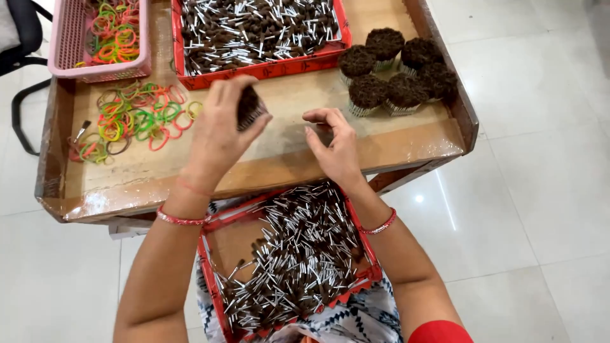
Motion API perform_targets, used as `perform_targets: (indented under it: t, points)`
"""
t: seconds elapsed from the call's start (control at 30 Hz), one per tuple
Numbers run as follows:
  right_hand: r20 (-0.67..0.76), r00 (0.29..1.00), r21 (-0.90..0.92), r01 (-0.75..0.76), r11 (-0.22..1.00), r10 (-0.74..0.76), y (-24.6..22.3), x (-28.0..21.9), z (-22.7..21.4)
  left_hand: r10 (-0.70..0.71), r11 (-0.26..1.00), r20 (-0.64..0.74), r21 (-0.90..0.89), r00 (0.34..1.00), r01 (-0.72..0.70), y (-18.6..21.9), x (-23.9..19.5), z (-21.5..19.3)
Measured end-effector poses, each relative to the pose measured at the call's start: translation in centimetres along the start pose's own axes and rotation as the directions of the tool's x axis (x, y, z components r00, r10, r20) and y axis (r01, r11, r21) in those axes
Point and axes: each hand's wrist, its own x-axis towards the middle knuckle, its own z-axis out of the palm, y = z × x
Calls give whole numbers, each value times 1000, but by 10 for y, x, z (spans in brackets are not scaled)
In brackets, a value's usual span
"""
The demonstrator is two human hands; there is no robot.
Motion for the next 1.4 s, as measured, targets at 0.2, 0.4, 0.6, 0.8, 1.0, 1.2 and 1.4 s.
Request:
perform_targets:
  t: [0.2,0.4,0.6,0.8,1.0,1.2,1.4]
  points:
    - [-1,999,-19,51,999,-51,-8,-2,-1,98,985,35,138,995,-102,-20,-5,17]
    - [-27,996,-27,88,996,-88,-12,-3,-1,-85,994,-33,72,996,88,-10,8,33]
    - [-80,987,154,153,976,-142,-26,-36,-1,7,999,105,-50,994,-2,-4,40,104]
    - [61,987,-299,159,941,-147,-23,-131,-59,188,940,-190,-248,964,-232,33,30,81]
    - [117,946,-232,-270,934,303,26,-209,-96,-88,954,-80,-294,993,61,57,-91,5]
    - [99,912,-148,-383,912,399,51,-230,-78,-314,942,-54,-144,948,304,34,-241,-25]
    - [177,959,-264,-169,950,220,29,-192,-64,-463,885,42,-39,885,465,21,-299,-28]
